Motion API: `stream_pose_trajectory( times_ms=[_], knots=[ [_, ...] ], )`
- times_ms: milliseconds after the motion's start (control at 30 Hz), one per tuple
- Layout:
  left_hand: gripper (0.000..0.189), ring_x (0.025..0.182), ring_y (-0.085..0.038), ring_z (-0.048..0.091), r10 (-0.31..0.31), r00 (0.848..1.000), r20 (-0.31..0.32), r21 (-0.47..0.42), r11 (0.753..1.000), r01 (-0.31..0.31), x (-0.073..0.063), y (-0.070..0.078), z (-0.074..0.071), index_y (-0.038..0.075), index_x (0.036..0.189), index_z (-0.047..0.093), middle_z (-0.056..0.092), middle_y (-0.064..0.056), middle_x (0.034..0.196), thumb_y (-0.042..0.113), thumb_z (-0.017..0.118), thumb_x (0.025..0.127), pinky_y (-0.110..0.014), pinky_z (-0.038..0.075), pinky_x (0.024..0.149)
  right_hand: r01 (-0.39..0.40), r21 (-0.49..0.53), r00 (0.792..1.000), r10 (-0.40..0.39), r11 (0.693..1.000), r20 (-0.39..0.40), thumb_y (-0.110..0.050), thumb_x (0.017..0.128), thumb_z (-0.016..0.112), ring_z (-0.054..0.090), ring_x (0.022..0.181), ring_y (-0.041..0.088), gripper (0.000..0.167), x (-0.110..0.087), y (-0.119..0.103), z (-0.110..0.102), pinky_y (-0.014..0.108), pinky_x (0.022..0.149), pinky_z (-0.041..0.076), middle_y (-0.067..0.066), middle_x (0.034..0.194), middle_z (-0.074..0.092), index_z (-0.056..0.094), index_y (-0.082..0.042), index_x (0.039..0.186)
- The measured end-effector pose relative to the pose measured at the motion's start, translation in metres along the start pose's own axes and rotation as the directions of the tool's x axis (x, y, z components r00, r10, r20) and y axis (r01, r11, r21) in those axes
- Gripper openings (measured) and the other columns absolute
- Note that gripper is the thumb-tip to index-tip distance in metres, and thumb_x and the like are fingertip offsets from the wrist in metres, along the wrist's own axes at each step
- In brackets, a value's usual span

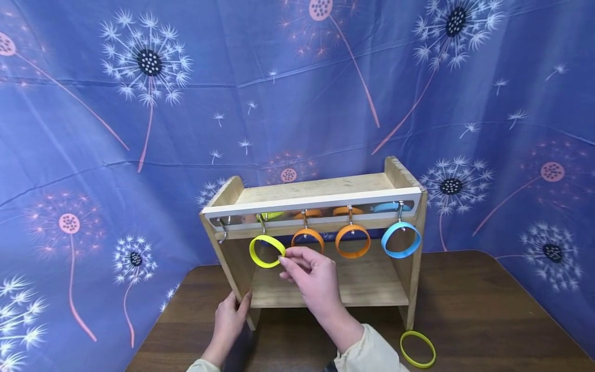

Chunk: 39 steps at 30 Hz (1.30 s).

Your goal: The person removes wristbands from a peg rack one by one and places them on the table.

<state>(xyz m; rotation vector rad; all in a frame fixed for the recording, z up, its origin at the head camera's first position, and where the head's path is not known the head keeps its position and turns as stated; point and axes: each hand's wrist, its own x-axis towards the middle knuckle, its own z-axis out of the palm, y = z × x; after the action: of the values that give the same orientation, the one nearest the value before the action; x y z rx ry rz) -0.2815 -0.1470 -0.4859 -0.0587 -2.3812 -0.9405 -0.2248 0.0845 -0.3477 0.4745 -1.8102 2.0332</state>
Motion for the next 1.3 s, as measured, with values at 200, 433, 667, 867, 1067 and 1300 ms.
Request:
stream_pose_trajectory(
  times_ms=[200, 433, 667, 867, 1067, 1300],
  knots=[
    [0.027, 0.052, -0.018, 0.048, 0.010, 1.000, 0.000, 0.003, 1.000, -0.010, 0.000, -0.002, 0.001, 0.017, 0.070, 0.052, 0.046, 0.007, 0.055, 0.023, 0.068, 0.090, -0.038, 0.039, 0.052, 0.010, -0.005, 1.000, -0.010, 1.000, 0.011, -0.004, 0.088, 0.070, 0.071, 0.067, 0.021, 0.017, -0.006, 0.000, -0.004, 0.035, 0.065, 0.057, 0.018, 0.089, 0.072, 0.068, 0.006, 0.101],
    [0.026, 0.052, -0.019, 0.048, 0.002, 1.000, 0.002, 0.002, 1.000, -0.002, 0.001, -0.002, 0.000, 0.017, 0.070, 0.052, 0.047, 0.006, 0.055, 0.023, 0.069, 0.090, -0.039, 0.040, 0.052, 0.027, -0.013, 1.000, -0.026, 1.000, 0.012, -0.003, 0.089, 0.069, 0.071, 0.066, 0.020, 0.019, -0.012, -0.001, -0.011, 0.036, 0.064, 0.057, 0.020, 0.090, 0.072, 0.066, 0.010, 0.102],
    [0.026, 0.053, -0.022, 0.049, 0.010, 1.000, -0.007, -0.007, 1.000, -0.010, 0.001, -0.003, 0.001, 0.017, 0.070, 0.052, 0.047, 0.005, 0.055, 0.023, 0.069, 0.089, -0.041, 0.041, 0.053, -0.006, -0.028, 1.000, 0.007, 1.000, 0.025, -0.004, 0.089, 0.069, 0.071, 0.068, 0.022, 0.018, -0.018, -0.003, -0.020, 0.034, 0.065, 0.057, 0.019, 0.091, 0.072, 0.067, 0.009, 0.101],
    [0.026, 0.052, -0.023, 0.051, 0.033, 0.999, -0.027, -0.011, 0.999, -0.033, 0.001, -0.002, 0.000, 0.016, 0.069, 0.052, 0.047, 0.006, 0.054, 0.022, 0.069, 0.089, -0.041, 0.041, 0.052, -0.055, -0.073, 0.998, 0.056, 0.996, 0.011, -0.006, 0.089, 0.069, 0.071, 0.067, 0.022, 0.017, -0.028, -0.003, -0.037, 0.034, 0.066, 0.057, 0.015, 0.089, 0.073, 0.067, 0.006, 0.102],
    [0.025, 0.054, -0.026, 0.054, 0.020, 1.000, -0.014, -0.011, 1.000, -0.020, 0.000, 0.000, -0.003, 0.016, 0.071, 0.054, 0.049, 0.004, 0.055, 0.022, 0.069, 0.089, -0.043, 0.043, 0.053, -0.102, -0.149, 0.995, 0.099, 0.984, -0.026, -0.008, 0.088, 0.071, 0.070, 0.066, 0.024, 0.016, -0.040, -0.002, -0.053, 0.033, 0.064, 0.056, 0.015, 0.086, 0.073, 0.068, 0.003, 0.100],
    [0.024, 0.054, -0.026, 0.053, 0.010, 1.000, -0.002, -0.009, 1.000, -0.010, -0.001, -0.001, -0.002, 0.015, 0.072, 0.053, 0.050, 0.002, 0.056, 0.022, 0.069, 0.090, -0.044, 0.042, 0.054, -0.162, -0.201, 0.985, 0.147, 0.966, -0.087, -0.009, 0.088, 0.071, 0.070, 0.064, 0.022, 0.019, -0.051, -0.001, -0.074, 0.032, 0.062, 0.056, 0.008, 0.081, 0.073, 0.067, 0.005, 0.101]
  ],
)
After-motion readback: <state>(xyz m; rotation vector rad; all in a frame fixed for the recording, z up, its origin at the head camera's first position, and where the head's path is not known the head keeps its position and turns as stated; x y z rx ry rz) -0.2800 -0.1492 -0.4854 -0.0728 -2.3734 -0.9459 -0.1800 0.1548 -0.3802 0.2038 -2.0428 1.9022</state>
